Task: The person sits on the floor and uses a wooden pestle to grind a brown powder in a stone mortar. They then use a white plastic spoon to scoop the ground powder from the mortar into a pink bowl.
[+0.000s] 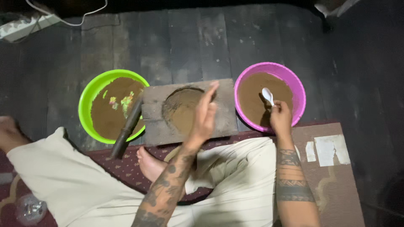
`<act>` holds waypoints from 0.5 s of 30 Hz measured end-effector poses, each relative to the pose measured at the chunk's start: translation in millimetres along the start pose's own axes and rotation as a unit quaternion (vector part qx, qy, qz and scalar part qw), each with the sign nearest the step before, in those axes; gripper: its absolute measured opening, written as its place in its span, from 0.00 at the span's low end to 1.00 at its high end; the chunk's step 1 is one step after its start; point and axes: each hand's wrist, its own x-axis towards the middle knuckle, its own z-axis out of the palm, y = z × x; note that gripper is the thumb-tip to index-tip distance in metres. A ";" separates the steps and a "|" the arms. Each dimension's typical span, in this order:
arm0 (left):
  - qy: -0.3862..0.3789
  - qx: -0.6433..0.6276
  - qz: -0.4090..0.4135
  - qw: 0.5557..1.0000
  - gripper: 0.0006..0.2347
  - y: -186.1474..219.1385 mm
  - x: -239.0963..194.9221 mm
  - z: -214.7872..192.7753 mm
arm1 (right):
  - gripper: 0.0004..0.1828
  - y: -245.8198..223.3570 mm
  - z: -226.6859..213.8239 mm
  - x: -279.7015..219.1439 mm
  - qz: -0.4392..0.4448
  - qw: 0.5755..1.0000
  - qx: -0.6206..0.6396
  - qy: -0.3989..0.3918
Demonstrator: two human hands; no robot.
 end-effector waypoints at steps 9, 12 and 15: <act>0.091 0.063 0.032 0.993 0.31 -37.2 -28.3 -123.6 | 0.16 -200.7 23.6 -94.6 -0.199 0.960 0.162 -0.117; 0.150 -0.066 0.018 0.986 0.29 -46.8 -33.5 -125.2 | 0.18 -257.8 33.1 -117.6 -0.190 0.948 -0.084 -0.242; 0.148 -0.072 -0.011 0.986 0.31 -34.8 -34.0 -122.7 | 0.17 -267.9 71.0 -116.4 -0.231 0.899 -0.281 -0.243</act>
